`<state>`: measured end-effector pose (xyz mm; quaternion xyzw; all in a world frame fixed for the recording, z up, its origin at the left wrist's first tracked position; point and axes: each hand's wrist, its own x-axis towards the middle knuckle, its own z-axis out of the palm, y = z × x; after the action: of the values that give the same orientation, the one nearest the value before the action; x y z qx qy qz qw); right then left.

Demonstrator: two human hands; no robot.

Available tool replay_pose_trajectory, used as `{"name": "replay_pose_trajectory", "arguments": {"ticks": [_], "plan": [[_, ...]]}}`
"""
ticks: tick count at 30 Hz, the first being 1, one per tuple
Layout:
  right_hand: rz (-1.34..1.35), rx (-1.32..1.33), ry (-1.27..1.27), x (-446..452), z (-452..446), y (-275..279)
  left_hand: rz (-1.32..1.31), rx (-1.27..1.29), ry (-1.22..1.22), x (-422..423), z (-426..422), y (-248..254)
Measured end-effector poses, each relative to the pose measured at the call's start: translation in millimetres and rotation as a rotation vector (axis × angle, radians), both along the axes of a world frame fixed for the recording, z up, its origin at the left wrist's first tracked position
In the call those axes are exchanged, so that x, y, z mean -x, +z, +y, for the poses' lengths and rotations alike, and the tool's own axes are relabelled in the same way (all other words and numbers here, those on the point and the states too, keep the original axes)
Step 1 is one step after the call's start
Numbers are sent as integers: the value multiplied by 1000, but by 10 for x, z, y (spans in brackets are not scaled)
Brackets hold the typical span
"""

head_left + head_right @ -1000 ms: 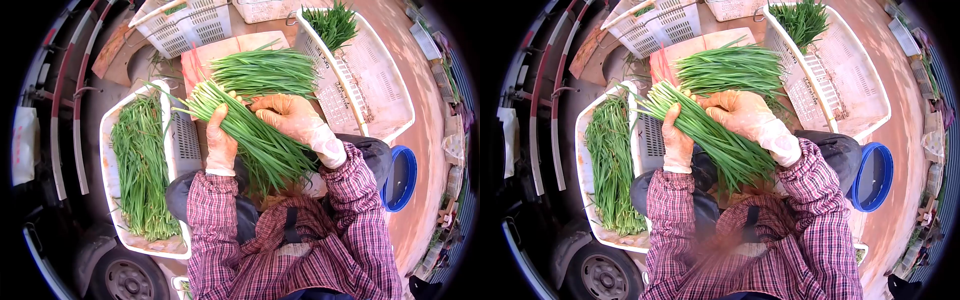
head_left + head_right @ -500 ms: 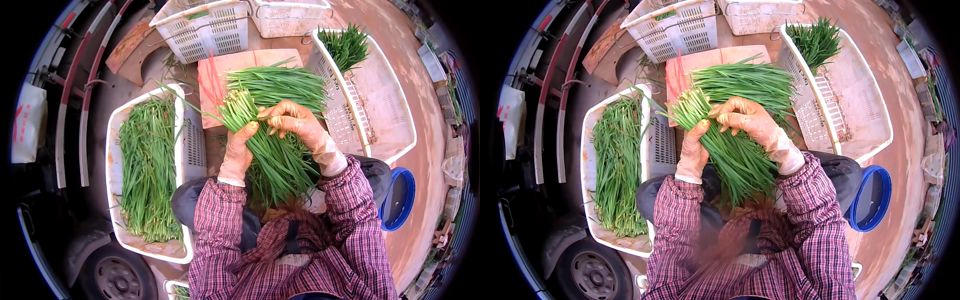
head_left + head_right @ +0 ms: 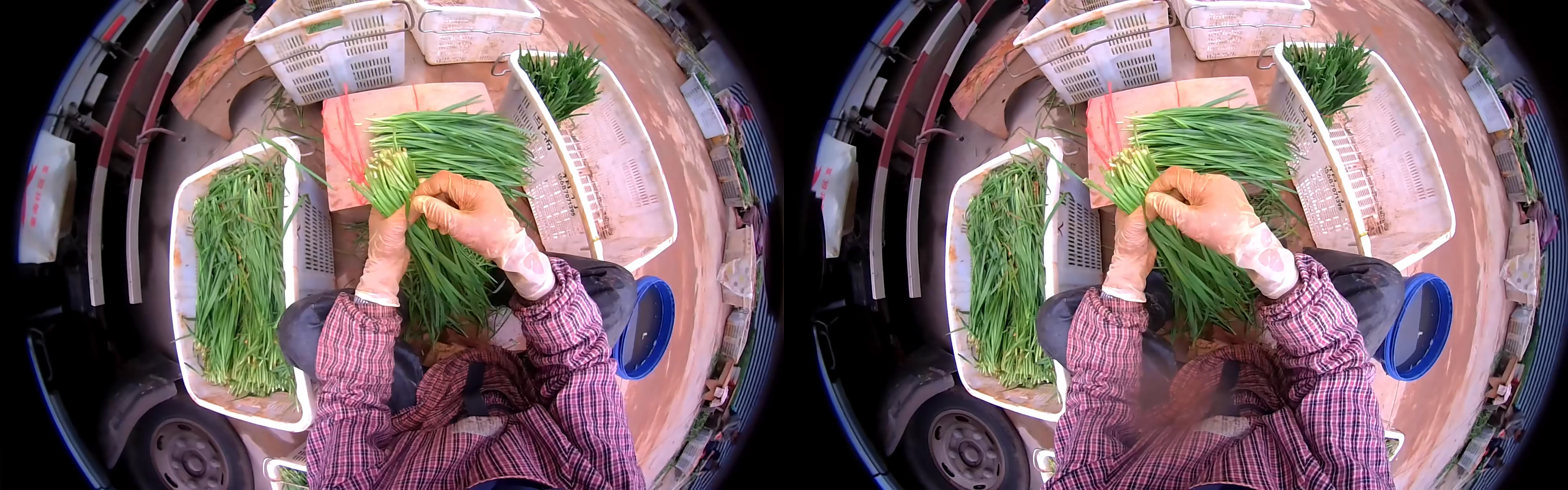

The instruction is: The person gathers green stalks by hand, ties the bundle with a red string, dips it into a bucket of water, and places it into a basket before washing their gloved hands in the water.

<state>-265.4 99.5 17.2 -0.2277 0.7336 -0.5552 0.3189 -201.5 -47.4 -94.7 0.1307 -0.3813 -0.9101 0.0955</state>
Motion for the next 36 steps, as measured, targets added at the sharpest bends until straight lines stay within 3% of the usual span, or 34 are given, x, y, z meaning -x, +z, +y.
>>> {"name": "replay_pose_trajectory", "arguments": {"ticks": [2, 7, 16, 18, 19, 21, 24, 28, 30, 32, 34, 36], "plan": [[696, -134, -51, 4, -71, -80, 25, 54, 32, -24, 59, 85], [1057, -374, -33, 38, -270, -129, 24, 134, 109, 1, 88, 35], [855, -489, 1, 168, -238, 34, 36, 183, 64, -1, 130, -40], [464, -341, 128, 206, -134, 107, 63, 137, 106, -4, 121, 43], [463, -340, 125, 219, -80, 75, 52, 94, 94, -31, 107, 184], [98, -49, -53, 244, 40, -9, 79, -20, 116, -49, 51, 258], [-43, 27, -149, 268, 238, -40, 124, -159, 166, -45, -66, 256], [57, 18, -138, 158, 383, -91, 231, -214, 161, -48, -108, 285], [-31, 57, -107, 108, 370, -137, 219, -254, 165, -55, -88, 302], [353, 6, 24, 88, 308, -292, 232, -249, 153, -56, -62, 317], [494, -182, 153, 15, 249, -147, 248, -241, 133, -54, -39, 372], [361, -216, 181, -15, 185, -202, 253, -272, 133, -77, -23, 403]]}}
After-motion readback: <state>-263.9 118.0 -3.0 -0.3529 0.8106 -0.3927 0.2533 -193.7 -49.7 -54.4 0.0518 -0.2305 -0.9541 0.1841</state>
